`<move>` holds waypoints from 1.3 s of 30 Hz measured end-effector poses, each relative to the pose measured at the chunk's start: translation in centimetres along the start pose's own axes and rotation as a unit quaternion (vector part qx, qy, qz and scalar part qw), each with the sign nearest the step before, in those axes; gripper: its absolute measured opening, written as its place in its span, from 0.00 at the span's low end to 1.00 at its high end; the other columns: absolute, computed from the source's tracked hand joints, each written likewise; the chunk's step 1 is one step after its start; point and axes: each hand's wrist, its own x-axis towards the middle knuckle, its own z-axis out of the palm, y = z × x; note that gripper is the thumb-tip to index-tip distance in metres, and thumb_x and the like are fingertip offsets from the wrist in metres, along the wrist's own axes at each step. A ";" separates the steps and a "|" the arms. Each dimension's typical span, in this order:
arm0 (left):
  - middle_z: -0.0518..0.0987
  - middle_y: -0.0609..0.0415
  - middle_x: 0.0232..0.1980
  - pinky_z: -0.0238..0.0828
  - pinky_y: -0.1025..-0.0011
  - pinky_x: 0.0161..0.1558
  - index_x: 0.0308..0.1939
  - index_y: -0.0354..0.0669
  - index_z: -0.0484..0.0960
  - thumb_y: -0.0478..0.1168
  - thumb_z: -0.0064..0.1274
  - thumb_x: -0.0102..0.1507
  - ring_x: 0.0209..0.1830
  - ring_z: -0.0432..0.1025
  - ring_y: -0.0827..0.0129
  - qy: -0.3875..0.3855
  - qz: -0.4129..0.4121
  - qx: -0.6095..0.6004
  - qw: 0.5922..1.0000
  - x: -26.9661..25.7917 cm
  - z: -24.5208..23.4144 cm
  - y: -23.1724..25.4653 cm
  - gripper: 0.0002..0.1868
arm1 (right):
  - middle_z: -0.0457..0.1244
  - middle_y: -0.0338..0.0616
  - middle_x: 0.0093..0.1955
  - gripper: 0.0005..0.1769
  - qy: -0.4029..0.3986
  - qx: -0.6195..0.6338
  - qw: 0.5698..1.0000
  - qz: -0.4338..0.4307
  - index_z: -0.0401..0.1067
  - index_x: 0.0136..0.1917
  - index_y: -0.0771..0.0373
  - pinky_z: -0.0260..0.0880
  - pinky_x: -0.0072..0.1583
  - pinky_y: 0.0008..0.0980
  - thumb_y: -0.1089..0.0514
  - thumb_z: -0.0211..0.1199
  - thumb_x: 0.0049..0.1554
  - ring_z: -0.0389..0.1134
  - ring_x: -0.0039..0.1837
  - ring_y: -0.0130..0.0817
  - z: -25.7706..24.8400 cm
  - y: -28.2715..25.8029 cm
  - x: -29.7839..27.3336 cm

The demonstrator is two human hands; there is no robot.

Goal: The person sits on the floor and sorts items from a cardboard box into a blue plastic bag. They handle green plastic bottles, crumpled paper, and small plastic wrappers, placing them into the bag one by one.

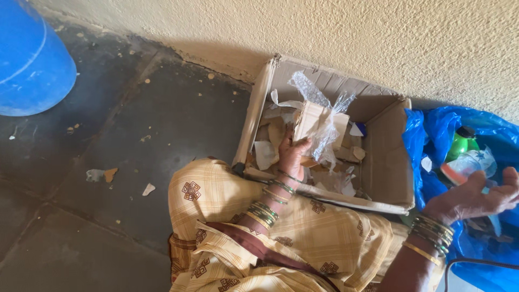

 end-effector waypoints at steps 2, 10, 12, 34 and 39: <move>0.83 0.56 0.50 0.72 0.71 0.54 0.68 0.38 0.75 0.24 0.57 0.59 0.46 0.76 0.73 0.002 -0.012 0.020 1.000 -0.1 0.0 0.0 0.31 | 0.68 0.48 0.52 0.18 -0.068 -0.033 0.997 -0.019 0.76 0.56 0.69 0.70 0.47 0.30 0.75 0.65 0.52 0.67 0.50 0.38 -0.6 -0.3 -1.0; 0.81 0.53 0.57 0.72 0.70 0.55 0.70 0.41 0.72 0.21 0.54 0.56 0.50 0.76 0.70 -0.033 -0.017 0.052 0.998 -0.8 0.8 1.0 0.37 | 0.69 0.43 0.45 0.15 -0.385 0.237 0.839 0.303 0.78 0.54 0.69 0.67 0.47 0.25 0.55 0.70 0.60 0.66 0.45 0.26 3.5 -13.2 -7.8; 0.80 0.53 0.58 0.72 0.70 0.56 0.69 0.38 0.73 0.21 0.54 0.57 0.52 0.75 0.70 -0.050 -0.014 0.061 0.997 -1.1 1.0 1.2 0.34 | 0.70 0.43 0.45 0.19 -0.444 0.153 0.840 0.270 0.75 0.55 0.67 0.71 0.47 0.28 0.53 0.71 0.57 0.70 0.45 0.28 4.5 -15.7 -7.7; 0.81 0.57 0.56 0.69 0.73 0.57 0.64 0.37 0.77 0.37 0.62 0.63 0.54 0.72 0.75 -0.052 -0.004 0.045 0.998 -1.3 1.0 2.1 0.26 | 0.68 0.42 0.45 0.07 -0.197 0.340 0.854 0.340 0.74 0.53 0.67 0.75 0.46 0.27 0.71 0.66 0.61 0.70 0.43 0.27 0.2 -6.0 -2.3; 0.81 0.58 0.54 0.69 0.73 0.57 0.59 0.37 0.81 0.39 0.64 0.63 0.53 0.72 0.75 -0.040 -0.022 0.039 0.998 -1.3 1.4 2.0 0.21 | 0.67 0.44 0.45 0.11 -0.093 0.280 0.888 0.352 0.69 0.56 0.69 0.71 0.41 0.28 0.73 0.64 0.61 0.69 0.41 0.31 -2.6 3.4 0.6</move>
